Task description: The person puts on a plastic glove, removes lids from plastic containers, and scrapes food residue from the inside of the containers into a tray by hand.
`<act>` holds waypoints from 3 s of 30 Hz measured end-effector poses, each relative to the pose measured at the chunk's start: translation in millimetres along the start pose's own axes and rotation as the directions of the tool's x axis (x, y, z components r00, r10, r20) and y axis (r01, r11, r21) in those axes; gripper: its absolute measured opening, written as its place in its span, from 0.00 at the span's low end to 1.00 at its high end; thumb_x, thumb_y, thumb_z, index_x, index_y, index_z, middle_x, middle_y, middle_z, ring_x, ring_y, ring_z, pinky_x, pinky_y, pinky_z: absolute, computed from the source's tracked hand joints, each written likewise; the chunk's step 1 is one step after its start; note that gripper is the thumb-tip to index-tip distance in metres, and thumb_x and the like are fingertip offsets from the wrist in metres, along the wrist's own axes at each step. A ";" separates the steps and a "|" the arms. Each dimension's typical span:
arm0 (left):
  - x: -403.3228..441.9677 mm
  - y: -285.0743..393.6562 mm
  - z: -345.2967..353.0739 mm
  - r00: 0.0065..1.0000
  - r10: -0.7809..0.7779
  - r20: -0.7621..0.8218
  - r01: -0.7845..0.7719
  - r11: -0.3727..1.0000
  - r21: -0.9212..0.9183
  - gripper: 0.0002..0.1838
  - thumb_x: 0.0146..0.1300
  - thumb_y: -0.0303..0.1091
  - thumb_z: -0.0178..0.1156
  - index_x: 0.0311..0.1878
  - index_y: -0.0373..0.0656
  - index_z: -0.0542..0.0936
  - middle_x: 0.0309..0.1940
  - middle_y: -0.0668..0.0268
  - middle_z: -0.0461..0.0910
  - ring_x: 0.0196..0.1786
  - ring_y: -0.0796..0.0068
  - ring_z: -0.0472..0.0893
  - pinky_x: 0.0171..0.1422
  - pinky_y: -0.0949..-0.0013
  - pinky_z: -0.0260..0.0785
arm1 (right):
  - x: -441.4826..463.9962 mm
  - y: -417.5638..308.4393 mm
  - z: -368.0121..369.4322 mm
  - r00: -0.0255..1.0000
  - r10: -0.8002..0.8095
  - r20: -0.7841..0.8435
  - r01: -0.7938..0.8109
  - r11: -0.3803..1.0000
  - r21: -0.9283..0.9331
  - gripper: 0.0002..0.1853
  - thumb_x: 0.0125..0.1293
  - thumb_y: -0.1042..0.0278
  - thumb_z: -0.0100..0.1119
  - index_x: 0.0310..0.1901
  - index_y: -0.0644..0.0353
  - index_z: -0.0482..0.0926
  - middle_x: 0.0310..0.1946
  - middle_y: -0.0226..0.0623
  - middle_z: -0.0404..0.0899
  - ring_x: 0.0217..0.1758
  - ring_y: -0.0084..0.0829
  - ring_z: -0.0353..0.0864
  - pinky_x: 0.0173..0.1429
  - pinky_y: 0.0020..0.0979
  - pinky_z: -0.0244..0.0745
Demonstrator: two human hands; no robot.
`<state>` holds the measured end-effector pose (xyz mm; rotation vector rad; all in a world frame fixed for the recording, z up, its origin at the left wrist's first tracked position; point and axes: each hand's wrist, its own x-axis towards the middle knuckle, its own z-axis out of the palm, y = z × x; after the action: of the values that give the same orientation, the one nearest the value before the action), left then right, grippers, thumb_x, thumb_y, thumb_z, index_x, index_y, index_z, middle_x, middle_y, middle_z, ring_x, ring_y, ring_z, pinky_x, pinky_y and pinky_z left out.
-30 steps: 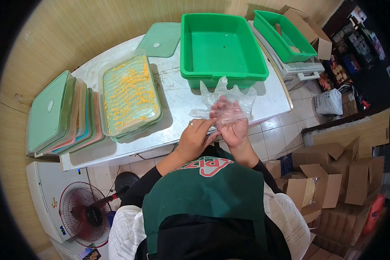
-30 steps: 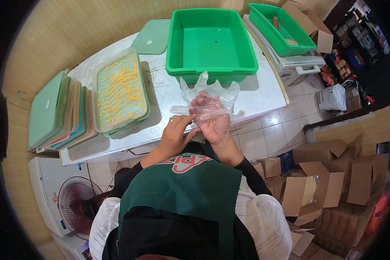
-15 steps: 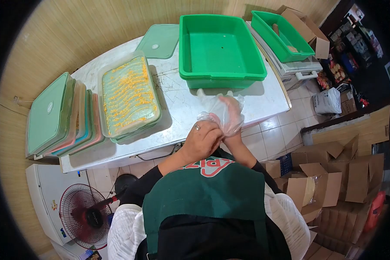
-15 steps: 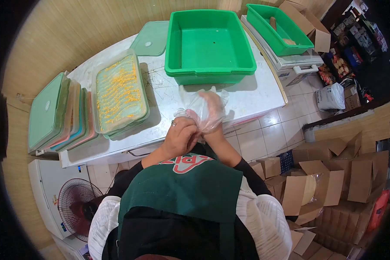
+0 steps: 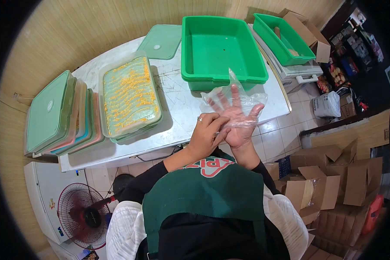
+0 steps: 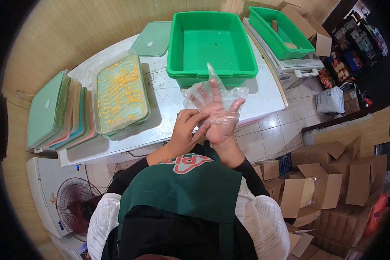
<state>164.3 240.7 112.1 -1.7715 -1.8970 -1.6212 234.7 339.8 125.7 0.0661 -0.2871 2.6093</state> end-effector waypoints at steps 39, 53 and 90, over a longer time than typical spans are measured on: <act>8.3 -20.1 -44.8 0.567 -0.617 0.546 0.824 0.447 -0.350 0.20 0.70 0.46 0.44 0.50 0.38 0.72 0.36 0.64 0.76 0.39 0.75 0.75 0.43 0.71 0.69 | 42.5 -19.4 9.8 0.974 -0.061 0.217 0.074 0.996 -0.051 0.49 0.49 0.21 0.43 0.67 0.46 0.55 0.68 0.42 0.52 0.70 0.50 0.50 0.69 0.60 0.40; -27.2 -33.6 -64.7 0.199 -0.538 0.819 0.766 -0.436 -0.472 0.12 0.66 0.40 0.49 0.43 0.41 0.74 0.31 0.65 0.77 0.31 0.77 0.77 0.30 0.75 0.71 | 40.3 59.8 2.7 0.888 0.296 0.352 -0.322 0.947 0.017 0.58 0.45 0.19 0.47 0.71 0.47 0.39 0.71 0.38 0.43 0.73 0.48 0.39 0.70 0.62 0.25; -116.1 -44.1 -109.7 0.726 -0.685 0.056 0.656 0.715 0.242 0.20 0.39 0.27 0.67 0.31 0.41 0.65 0.20 0.58 0.70 0.26 0.57 0.74 0.30 0.64 0.64 | -12.9 54.8 -82.9 0.864 0.504 0.023 0.331 -0.533 -0.779 0.16 0.44 0.74 0.55 0.38 0.61 0.76 0.32 0.49 0.77 0.37 0.49 0.78 0.42 0.40 0.73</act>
<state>107.2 95.5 56.1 -1.1828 -2.8987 -1.3774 219.4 304.9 33.0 0.0259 -2.9563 1.0393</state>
